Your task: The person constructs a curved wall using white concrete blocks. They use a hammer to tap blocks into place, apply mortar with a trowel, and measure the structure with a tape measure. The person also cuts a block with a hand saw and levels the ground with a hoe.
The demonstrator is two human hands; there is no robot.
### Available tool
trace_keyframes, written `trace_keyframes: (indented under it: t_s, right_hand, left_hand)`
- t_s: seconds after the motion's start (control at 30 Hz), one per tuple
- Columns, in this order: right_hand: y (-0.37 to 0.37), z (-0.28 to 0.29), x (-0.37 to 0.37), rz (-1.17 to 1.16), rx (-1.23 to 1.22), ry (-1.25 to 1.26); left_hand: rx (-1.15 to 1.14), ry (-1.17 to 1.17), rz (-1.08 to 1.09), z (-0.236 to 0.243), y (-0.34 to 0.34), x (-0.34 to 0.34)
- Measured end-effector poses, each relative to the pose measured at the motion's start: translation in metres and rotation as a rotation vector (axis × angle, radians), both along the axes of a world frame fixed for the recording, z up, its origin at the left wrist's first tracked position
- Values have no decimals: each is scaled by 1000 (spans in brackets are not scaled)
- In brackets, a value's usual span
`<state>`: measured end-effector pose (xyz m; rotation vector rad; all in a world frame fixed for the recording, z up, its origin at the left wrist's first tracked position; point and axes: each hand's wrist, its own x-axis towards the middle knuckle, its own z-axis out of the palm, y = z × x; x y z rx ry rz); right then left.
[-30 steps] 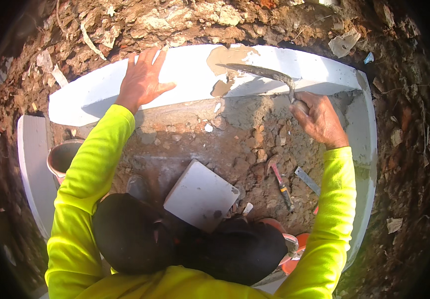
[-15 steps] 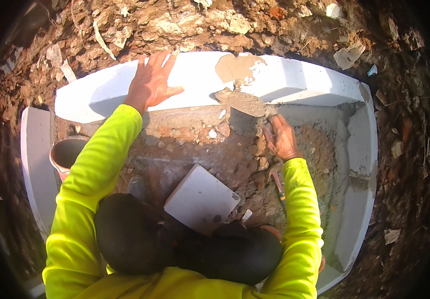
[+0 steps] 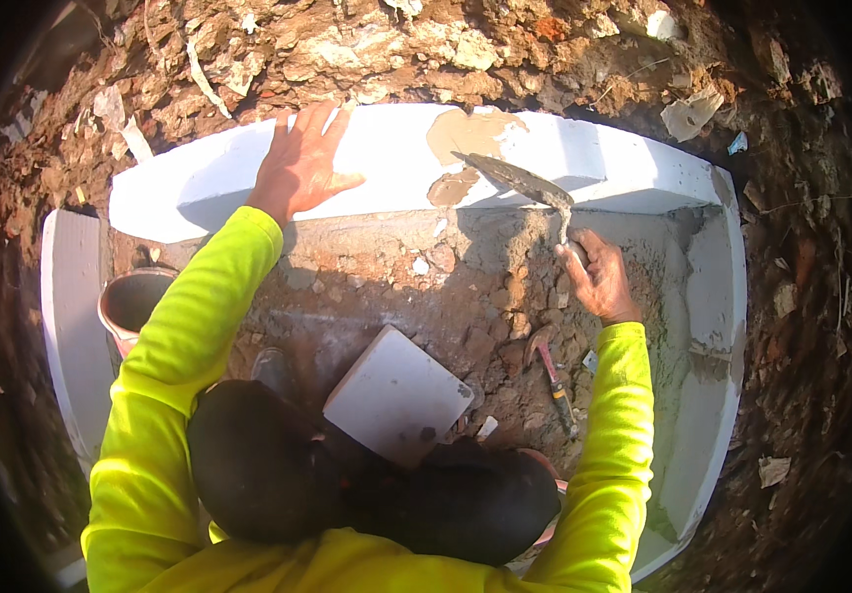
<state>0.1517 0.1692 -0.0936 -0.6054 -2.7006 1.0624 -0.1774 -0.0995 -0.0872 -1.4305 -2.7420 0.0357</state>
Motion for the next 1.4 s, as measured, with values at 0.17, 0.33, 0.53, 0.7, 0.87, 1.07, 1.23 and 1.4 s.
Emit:
trace_keyframes:
  t_s: [0.17,0.33,0.53,0.7,0.87,1.07,1.23,1.4]
  right_hand:
    - [19,-37,-16,-33,59,-51]
    - [7,-54,11,-14,134,-130]
    - [-5,-49,-43,116,290,-201]
    - [-15,-52,-19,70,392,-207]
    - [-21,-60,-54,121,622,-226]
    - [-22,3,-27,58,449,52]
    - [-47,31,82,-377,-190,119]
    - [-134,78,257,-689,-414,-166]
  left_hand:
    - [-6,-7,-10,2,-3,-2]
    - [25,36,0,-5,0,-1]
    - [13,43,-41,-11,-3,-10]
    - [38,61,-10,-7,-2,-5]
    - [71,59,-41,-12,0,-7]
    - [133,77,-75,-24,-6,-9]
    - [177,95,-141,-29,-3,-15]
    - [169,34,-66,-33,-15,-30]
